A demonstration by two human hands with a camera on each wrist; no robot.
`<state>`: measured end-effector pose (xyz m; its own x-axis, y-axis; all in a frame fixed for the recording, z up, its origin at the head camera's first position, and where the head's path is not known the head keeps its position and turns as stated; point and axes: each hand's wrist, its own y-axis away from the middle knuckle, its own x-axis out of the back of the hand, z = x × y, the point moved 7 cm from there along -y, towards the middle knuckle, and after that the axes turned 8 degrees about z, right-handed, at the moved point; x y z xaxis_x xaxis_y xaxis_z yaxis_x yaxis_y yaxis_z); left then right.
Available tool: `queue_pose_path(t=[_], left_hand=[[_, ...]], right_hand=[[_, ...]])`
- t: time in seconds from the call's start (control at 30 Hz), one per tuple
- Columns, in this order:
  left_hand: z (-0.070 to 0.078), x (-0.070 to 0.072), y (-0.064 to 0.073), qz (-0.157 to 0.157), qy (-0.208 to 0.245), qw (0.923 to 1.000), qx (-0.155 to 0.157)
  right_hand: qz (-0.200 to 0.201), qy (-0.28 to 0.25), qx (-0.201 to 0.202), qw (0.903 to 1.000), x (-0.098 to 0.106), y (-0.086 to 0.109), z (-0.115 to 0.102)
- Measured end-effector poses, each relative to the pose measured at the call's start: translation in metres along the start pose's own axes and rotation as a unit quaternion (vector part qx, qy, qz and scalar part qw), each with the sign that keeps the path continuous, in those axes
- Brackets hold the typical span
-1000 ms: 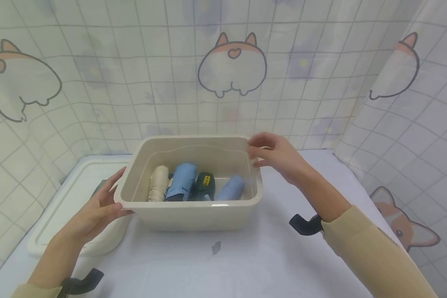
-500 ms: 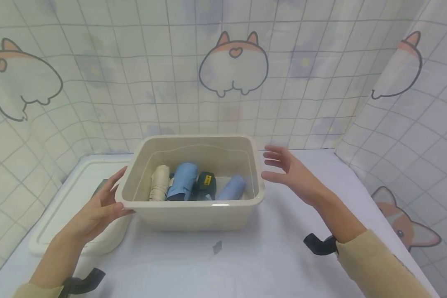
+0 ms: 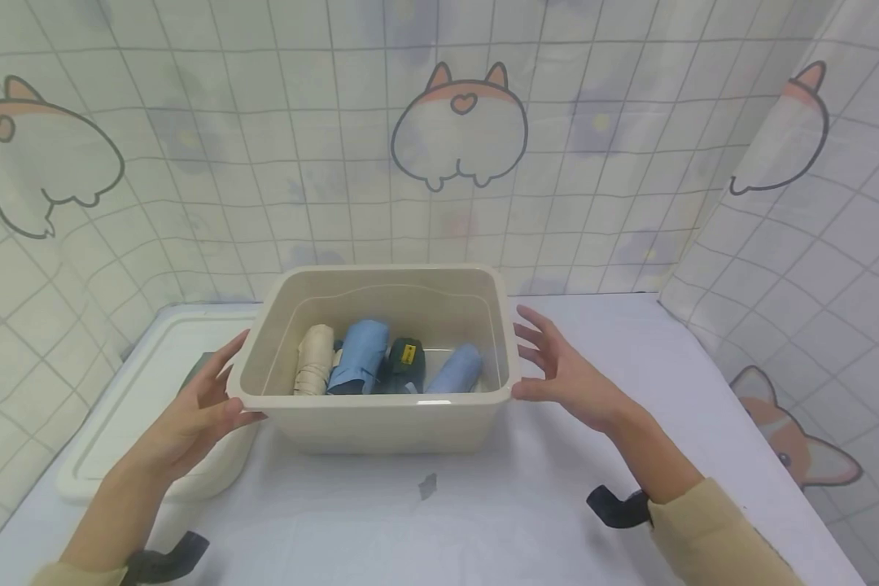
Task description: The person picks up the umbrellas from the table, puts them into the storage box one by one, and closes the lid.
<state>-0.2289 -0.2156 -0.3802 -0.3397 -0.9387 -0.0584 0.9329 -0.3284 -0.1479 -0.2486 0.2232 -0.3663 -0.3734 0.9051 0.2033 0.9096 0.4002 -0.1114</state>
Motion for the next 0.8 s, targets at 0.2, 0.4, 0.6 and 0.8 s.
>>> queue_pose_path(t=[0.2, 0.4, 0.6, 0.8], left_hand=[[0.000, 0.001, 0.002, 0.016, -0.004, 0.9999, 0.002], [-0.002, 0.002, 0.005, 0.029, -0.001, 0.9995, -0.006], [-0.003, 0.013, 0.010, 0.069, -0.015, 0.9975, -0.011], [-0.006, 0.027, 0.015, 0.140, -0.069, 0.9877, 0.013]], right_hand=[[-0.017, -0.028, 0.007, 0.9994, -0.006, -0.001, 0.002], [-0.020, -0.063, 0.015, 0.9977, -0.007, -0.003, 0.004], [-0.020, -0.060, 0.022, 0.9978, -0.007, -0.003, 0.007], [-0.019, -0.067, 0.025, 0.9972, -0.008, -0.002, 0.007]])
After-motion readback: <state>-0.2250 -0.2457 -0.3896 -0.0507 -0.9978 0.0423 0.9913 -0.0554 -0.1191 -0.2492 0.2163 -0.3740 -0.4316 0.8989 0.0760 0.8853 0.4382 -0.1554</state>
